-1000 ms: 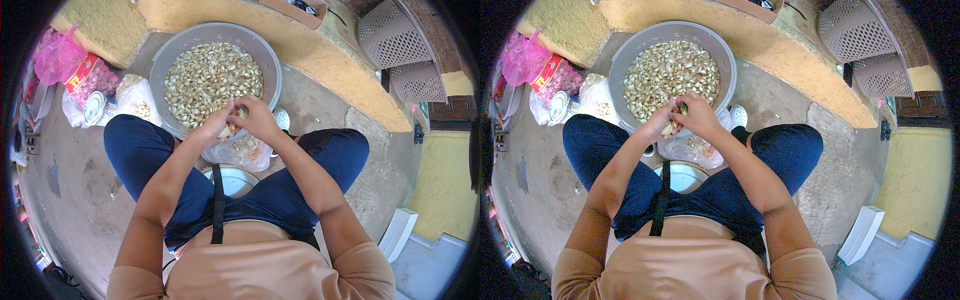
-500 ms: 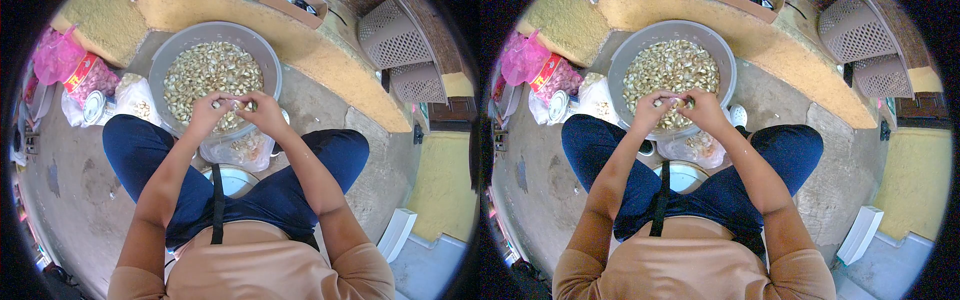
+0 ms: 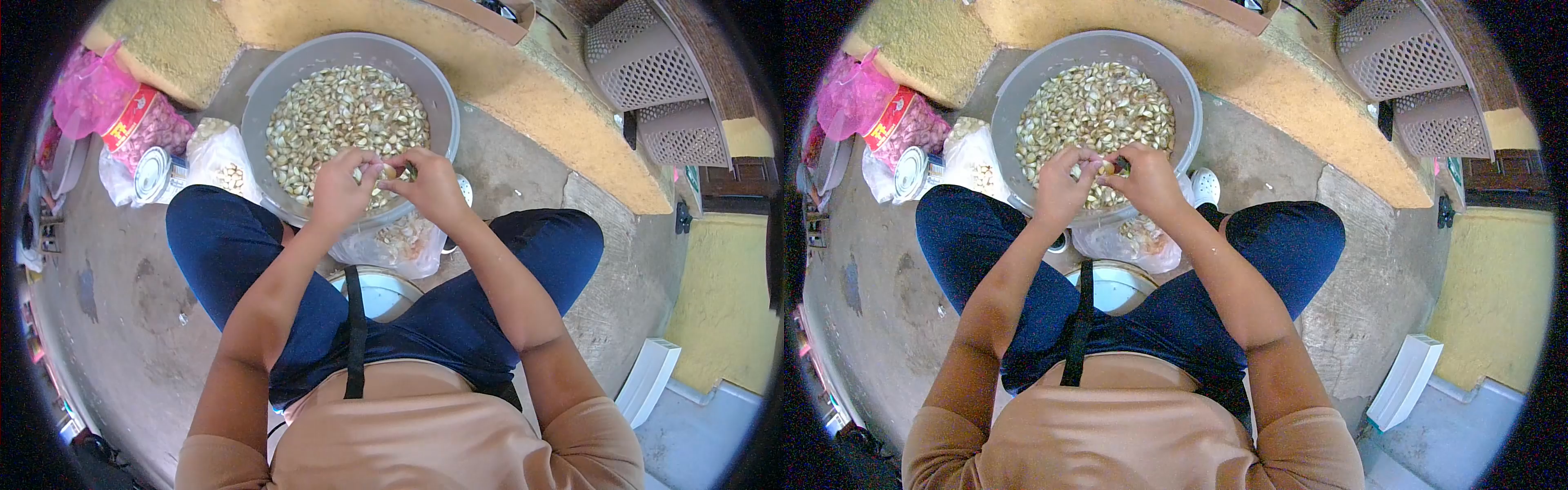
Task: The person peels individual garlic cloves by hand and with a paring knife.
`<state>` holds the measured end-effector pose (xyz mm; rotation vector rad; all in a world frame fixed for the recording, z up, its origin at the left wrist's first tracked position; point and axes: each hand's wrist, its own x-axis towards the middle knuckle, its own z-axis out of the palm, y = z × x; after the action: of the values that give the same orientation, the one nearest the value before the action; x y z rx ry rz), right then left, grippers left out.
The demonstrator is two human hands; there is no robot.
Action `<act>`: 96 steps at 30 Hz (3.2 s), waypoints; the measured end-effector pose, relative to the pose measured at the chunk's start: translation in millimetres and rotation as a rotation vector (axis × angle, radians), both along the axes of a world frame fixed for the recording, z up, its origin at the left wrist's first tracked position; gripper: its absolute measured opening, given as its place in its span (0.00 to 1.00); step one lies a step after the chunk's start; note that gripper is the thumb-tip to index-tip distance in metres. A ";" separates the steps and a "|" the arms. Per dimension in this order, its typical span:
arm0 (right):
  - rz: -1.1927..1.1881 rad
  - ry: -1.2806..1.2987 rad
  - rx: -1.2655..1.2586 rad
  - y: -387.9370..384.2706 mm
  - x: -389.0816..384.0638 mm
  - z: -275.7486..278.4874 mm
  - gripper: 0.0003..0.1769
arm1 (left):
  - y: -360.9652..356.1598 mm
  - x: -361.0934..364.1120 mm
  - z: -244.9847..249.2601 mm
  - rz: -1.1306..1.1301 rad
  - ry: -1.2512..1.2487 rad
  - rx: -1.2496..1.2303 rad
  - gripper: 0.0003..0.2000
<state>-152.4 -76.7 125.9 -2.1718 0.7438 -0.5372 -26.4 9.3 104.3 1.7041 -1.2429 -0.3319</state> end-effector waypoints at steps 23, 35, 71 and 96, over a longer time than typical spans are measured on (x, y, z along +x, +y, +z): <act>-0.055 -0.001 0.866 -14.1 -4.2 0.4 0.12 | 2.5 7.7 1.7 -0.203 1.171 0.297 0.08; -0.110 -0.028 0.806 -5.4 1.5 -5.5 0.10 | 1.7 4.6 -1.2 -0.134 1.038 0.380 0.09; -0.117 -0.087 0.765 -6.0 1.7 -16.3 0.21 | -3.3 5.5 -12.5 -0.144 1.033 0.315 0.08; -0.229 -0.185 1.101 -31.7 -17.7 -13.9 0.15 | -2.9 12.6 -26.8 -0.065 0.794 0.589 0.07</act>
<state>-170.0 -108.4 112.0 -1.0149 0.8986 -0.3067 -13.8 6.4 77.4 1.7160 -0.6229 -1.3691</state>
